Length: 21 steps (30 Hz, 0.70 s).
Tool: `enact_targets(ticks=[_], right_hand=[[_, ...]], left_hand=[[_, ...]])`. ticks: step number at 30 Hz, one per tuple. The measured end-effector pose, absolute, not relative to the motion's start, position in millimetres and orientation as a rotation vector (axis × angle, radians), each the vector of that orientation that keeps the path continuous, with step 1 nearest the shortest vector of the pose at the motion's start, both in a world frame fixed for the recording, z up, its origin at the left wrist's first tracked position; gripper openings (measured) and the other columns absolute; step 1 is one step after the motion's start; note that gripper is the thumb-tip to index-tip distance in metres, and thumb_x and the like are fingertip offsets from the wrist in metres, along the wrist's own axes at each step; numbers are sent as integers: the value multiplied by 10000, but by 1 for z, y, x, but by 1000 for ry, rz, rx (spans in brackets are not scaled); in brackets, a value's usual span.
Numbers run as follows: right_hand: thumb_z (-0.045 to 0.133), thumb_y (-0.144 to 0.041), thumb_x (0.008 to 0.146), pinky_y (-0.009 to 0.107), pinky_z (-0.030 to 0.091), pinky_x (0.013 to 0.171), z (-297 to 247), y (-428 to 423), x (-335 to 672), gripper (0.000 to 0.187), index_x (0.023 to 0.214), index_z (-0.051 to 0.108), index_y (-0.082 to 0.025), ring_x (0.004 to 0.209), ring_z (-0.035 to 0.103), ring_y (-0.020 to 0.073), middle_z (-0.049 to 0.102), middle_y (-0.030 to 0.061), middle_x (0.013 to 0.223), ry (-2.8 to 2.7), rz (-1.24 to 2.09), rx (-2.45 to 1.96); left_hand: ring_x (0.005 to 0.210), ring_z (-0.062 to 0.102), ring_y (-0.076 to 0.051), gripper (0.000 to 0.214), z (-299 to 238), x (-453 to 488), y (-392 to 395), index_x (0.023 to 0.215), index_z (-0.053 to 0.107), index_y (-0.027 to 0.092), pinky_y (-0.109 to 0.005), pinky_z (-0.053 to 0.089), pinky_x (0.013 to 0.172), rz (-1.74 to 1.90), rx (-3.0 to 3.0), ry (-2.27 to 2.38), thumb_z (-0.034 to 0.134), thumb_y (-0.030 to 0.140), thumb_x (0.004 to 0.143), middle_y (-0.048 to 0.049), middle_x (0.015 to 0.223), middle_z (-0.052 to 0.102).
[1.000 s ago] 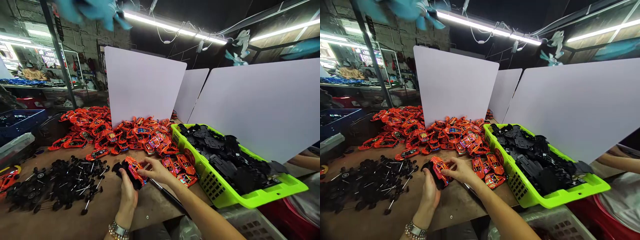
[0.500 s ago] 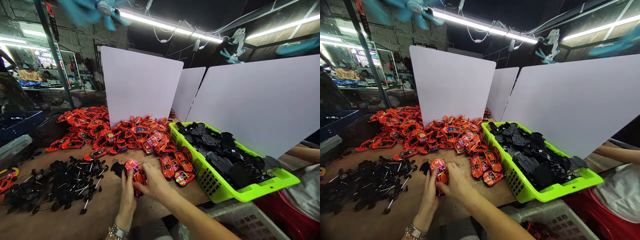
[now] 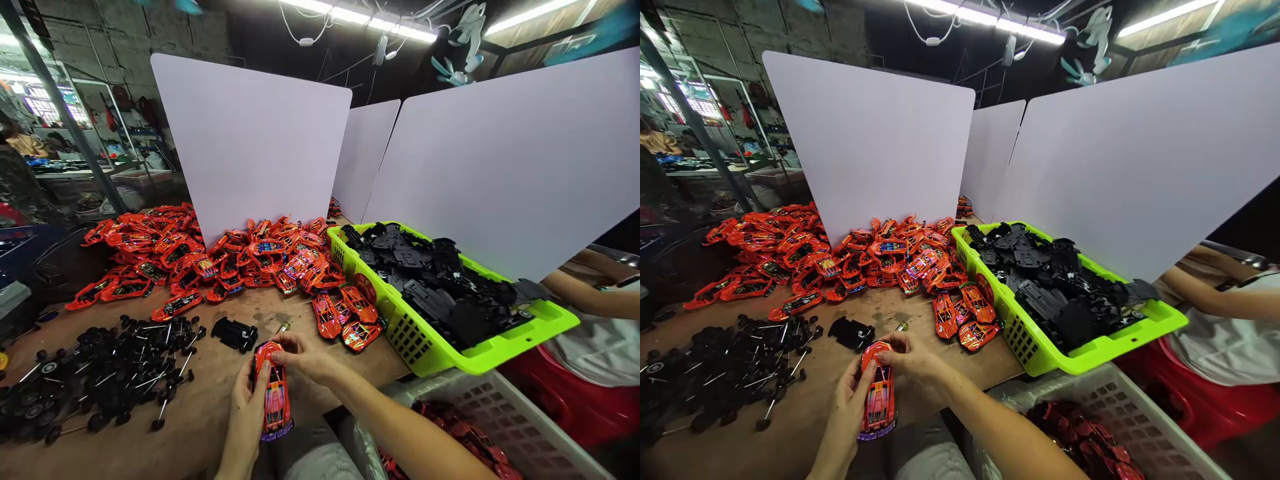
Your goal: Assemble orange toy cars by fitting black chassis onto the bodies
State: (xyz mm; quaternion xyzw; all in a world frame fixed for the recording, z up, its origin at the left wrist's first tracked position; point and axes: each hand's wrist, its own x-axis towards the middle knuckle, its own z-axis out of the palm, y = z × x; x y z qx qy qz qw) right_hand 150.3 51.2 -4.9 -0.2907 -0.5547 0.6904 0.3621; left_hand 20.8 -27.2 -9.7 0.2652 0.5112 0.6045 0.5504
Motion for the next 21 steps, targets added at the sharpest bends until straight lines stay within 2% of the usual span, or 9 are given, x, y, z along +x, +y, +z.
enact_targets(ticks=[4,7,11,14,16,19,21], right_hand=[[838,-538,643,284,497,739,-10,40,149,476,915,702,-172,765,636,157,703,11,840,-1338,1717,-794],[861,-527,616,327,505,815,-16,32,148,506,951,692,-189,826,657,187,715,28,896,-1199,1693,-823],[774,-584,713,389,505,912,-33,18,146,500,1034,633,-229,974,660,236,696,57,1027,-998,1599,-795],[704,-573,793,415,467,981,-39,12,149,497,1130,589,-227,1089,612,256,649,90,1142,-1267,1405,-844],[707,-502,817,409,431,1013,-36,15,153,522,1231,557,-221,1136,571,254,617,94,1204,-1550,1237,-862],[726,-433,814,350,474,882,-29,26,156,494,1233,591,-208,956,600,217,648,54,1048,-1842,1182,-861],[734,-420,812,313,479,792,-26,34,155,447,1186,633,-198,835,593,188,650,27,933,-1921,1216,-879]], left_hand=[[1006,699,-279,520,-10,17,-22,1048,704,159,-324,546,868,1396,688,1227,823,481,657,-107,1053,756],[970,694,-259,519,-8,5,-21,1023,700,173,-295,536,855,1366,834,1246,862,444,612,-96,1012,757],[878,678,-221,472,-13,-16,-30,989,696,192,-230,523,743,1397,946,1350,809,516,665,-70,932,741],[784,662,-212,428,-25,-27,-35,915,694,201,-236,513,640,1305,1094,1475,724,583,725,-49,866,721],[817,666,-228,404,-33,-30,-34,895,687,208,-277,532,688,1251,1280,1502,669,591,766,-49,878,719],[866,675,-246,383,-40,-31,-30,881,673,209,-343,545,787,1230,1445,1521,611,580,809,-61,887,717],[866,686,-250,388,-43,-29,-29,919,653,209,-357,558,771,1240,1418,1543,591,579,821,-69,912,719]])
